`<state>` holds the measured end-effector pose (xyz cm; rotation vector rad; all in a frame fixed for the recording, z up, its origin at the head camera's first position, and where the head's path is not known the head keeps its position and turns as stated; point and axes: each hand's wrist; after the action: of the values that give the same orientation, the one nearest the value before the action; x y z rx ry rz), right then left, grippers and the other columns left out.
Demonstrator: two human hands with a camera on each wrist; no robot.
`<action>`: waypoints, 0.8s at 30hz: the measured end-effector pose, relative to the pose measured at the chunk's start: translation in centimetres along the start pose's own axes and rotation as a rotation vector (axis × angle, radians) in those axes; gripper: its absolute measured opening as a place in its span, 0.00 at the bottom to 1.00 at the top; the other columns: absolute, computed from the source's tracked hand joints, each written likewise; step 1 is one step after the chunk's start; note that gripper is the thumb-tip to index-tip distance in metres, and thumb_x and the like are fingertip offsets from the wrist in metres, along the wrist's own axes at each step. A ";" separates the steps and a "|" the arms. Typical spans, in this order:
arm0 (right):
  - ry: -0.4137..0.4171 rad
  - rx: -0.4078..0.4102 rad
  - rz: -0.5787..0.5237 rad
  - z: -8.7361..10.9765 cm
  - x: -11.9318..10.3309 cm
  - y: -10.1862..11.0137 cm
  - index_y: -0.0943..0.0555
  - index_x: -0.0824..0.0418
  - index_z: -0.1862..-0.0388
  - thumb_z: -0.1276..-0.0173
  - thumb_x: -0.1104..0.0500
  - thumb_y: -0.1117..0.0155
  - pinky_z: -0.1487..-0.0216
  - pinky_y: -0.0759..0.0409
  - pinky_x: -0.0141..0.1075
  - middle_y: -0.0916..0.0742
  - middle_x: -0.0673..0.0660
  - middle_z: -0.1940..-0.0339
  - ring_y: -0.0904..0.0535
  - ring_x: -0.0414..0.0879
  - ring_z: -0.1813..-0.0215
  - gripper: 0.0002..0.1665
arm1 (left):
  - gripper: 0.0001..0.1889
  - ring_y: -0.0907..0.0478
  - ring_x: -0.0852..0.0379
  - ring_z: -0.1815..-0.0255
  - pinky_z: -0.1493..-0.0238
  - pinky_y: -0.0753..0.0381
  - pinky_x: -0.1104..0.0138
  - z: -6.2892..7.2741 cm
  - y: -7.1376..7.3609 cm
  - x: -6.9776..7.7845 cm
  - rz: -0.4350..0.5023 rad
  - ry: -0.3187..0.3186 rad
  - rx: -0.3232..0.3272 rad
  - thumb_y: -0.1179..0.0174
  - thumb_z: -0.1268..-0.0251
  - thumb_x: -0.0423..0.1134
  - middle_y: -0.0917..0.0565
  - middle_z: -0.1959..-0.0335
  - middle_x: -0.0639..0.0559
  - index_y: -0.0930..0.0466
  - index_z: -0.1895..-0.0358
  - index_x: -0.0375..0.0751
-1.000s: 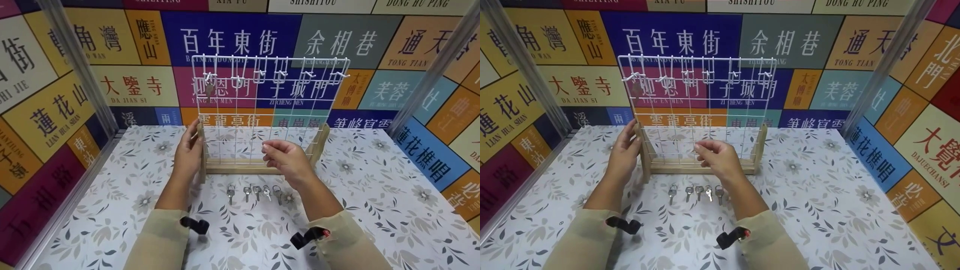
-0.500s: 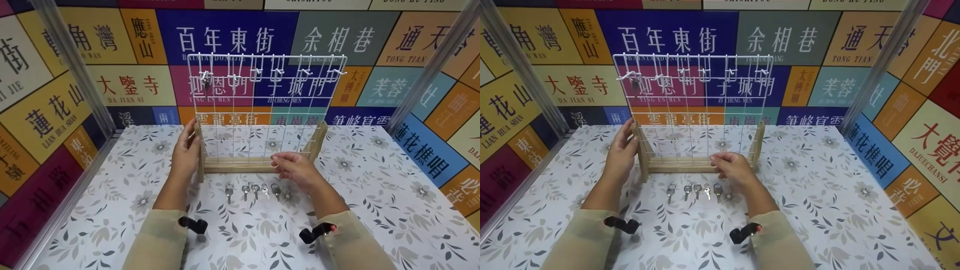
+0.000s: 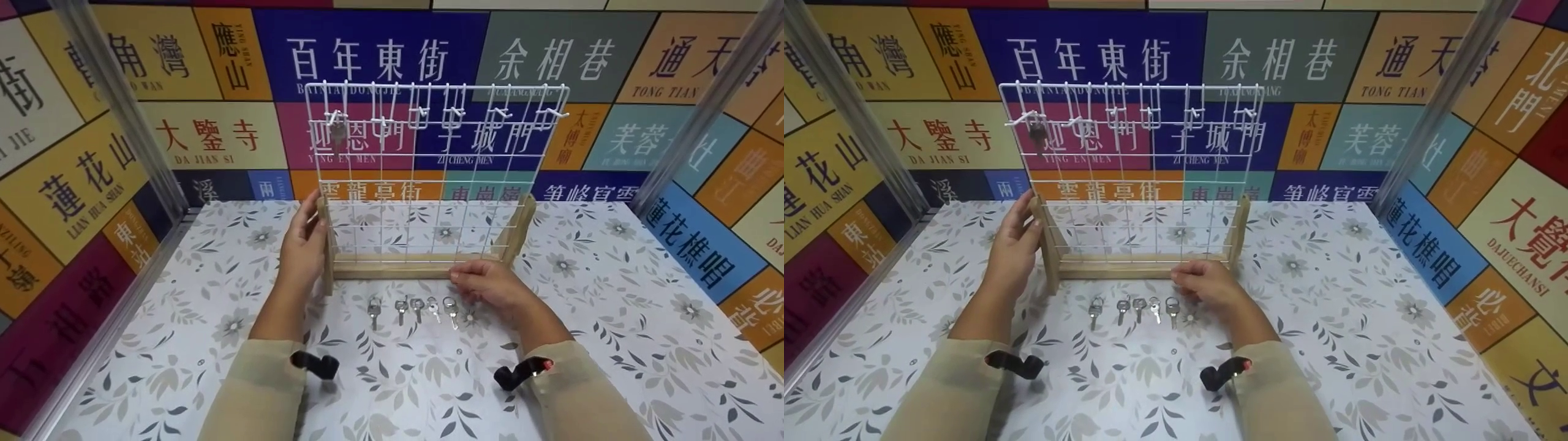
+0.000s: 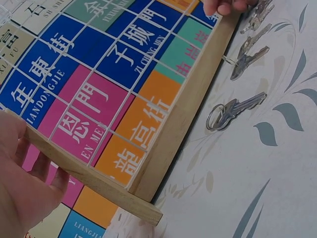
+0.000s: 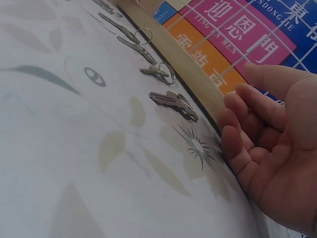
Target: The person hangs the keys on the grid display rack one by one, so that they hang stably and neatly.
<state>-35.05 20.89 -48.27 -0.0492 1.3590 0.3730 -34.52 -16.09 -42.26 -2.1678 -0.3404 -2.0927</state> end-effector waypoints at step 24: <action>0.046 -0.171 0.649 0.3 -1.1 -0.6 0.09 0.52 0.53 0.39 0.55 0.17 0.58 0.20 0.34 0.14 0.49 0.64 0.20 0.43 0.62 0.15 | 0.30 0.36 0.51 0.14 0.16 0.31 0.52 0.2 0.2 -0.2 0.031 -0.085 -0.021 0.47 0.13 0.41 0.35 0.15 0.65 0.35 0.24 0.88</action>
<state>-34.82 20.16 -47.28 0.2490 1.3629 1.0372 -34.27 -16.20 -42.48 -2.2631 -0.2926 -2.0015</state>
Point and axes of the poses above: each hand's wrist, its own z-axis away from the middle knuckle, its own y-axis out of the back of the hand, x = y × z
